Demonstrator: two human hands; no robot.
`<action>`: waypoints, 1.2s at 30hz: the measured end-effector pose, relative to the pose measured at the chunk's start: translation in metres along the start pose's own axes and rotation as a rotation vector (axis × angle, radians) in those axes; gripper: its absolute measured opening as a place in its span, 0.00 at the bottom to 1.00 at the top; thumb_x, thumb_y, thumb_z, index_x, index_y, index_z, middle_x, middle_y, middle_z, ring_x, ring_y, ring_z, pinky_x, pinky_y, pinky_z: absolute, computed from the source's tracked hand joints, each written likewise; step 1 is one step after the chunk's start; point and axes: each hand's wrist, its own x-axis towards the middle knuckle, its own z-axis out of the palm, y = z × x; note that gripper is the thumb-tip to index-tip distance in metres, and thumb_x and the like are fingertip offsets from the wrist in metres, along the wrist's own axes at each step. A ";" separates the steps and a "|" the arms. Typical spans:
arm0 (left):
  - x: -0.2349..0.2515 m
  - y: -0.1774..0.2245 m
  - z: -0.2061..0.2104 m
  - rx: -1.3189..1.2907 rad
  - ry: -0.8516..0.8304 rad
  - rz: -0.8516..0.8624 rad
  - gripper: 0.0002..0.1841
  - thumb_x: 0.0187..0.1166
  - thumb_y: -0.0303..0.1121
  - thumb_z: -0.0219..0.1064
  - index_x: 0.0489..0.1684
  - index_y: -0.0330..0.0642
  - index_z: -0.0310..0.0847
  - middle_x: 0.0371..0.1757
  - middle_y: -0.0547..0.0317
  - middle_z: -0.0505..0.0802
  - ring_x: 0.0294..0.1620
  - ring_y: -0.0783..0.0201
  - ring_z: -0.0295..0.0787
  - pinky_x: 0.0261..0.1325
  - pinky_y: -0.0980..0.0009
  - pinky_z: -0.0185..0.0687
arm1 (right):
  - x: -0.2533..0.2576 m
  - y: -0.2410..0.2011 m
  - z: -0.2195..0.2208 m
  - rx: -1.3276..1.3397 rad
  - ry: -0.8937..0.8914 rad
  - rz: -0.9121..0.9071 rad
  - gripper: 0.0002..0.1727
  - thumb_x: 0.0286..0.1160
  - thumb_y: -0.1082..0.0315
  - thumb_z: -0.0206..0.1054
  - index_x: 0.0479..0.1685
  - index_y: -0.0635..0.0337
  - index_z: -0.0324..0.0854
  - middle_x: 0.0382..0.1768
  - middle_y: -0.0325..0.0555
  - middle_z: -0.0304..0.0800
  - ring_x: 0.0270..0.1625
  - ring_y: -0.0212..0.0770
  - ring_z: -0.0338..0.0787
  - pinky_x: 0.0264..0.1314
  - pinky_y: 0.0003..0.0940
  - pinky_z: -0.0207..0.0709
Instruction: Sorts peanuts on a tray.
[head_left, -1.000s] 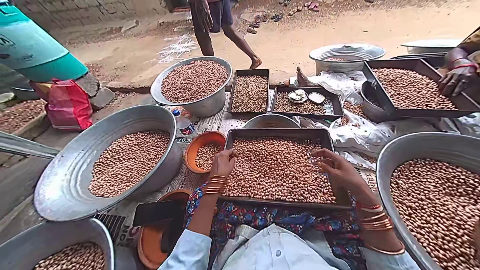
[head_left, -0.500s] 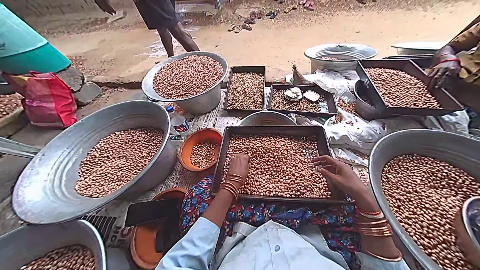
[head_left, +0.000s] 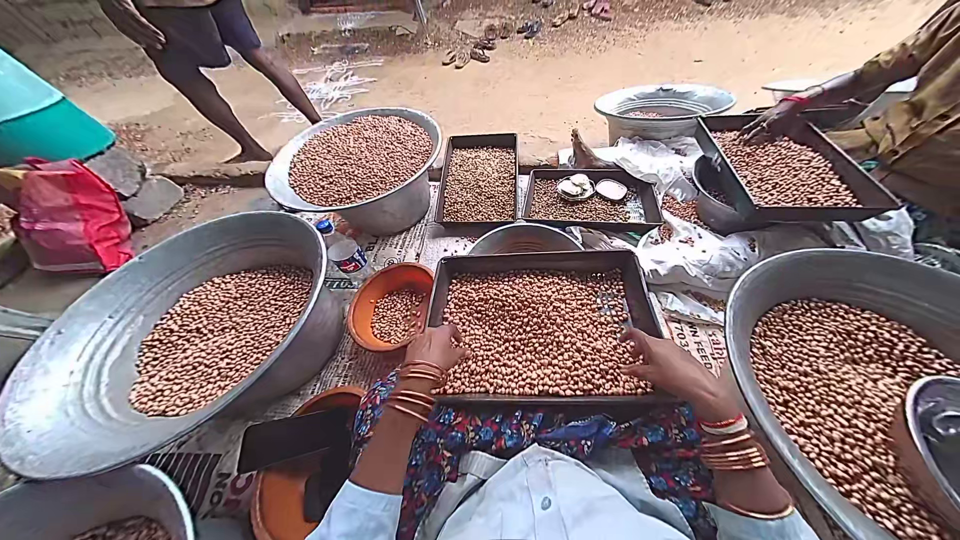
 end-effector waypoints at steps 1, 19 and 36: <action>0.002 0.005 0.010 0.038 -0.109 0.019 0.24 0.78 0.48 0.74 0.67 0.44 0.86 0.63 0.38 0.92 0.69 0.38 0.86 0.73 0.36 0.74 | 0.002 -0.006 0.005 -0.060 -0.044 0.037 0.33 0.70 0.59 0.80 0.76 0.55 0.76 0.54 0.60 0.93 0.57 0.63 0.92 0.63 0.67 0.79; 0.011 0.028 0.042 -0.938 0.092 0.340 0.32 0.78 0.14 0.55 0.87 0.32 0.61 0.84 0.37 0.74 0.79 0.52 0.78 0.78 0.58 0.75 | 0.059 -0.104 0.025 0.391 0.145 -0.469 0.17 0.83 0.69 0.62 0.68 0.57 0.84 0.62 0.45 0.92 0.47 0.36 0.94 0.52 0.36 0.87; -0.012 -0.018 0.022 -0.458 0.273 0.191 0.19 0.87 0.31 0.61 0.75 0.45 0.81 0.74 0.47 0.86 0.69 0.51 0.88 0.75 0.51 0.78 | 0.087 -0.120 0.003 -0.504 0.064 -0.296 0.16 0.84 0.64 0.60 0.54 0.64 0.89 0.53 0.64 0.92 0.61 0.67 0.90 0.61 0.67 0.76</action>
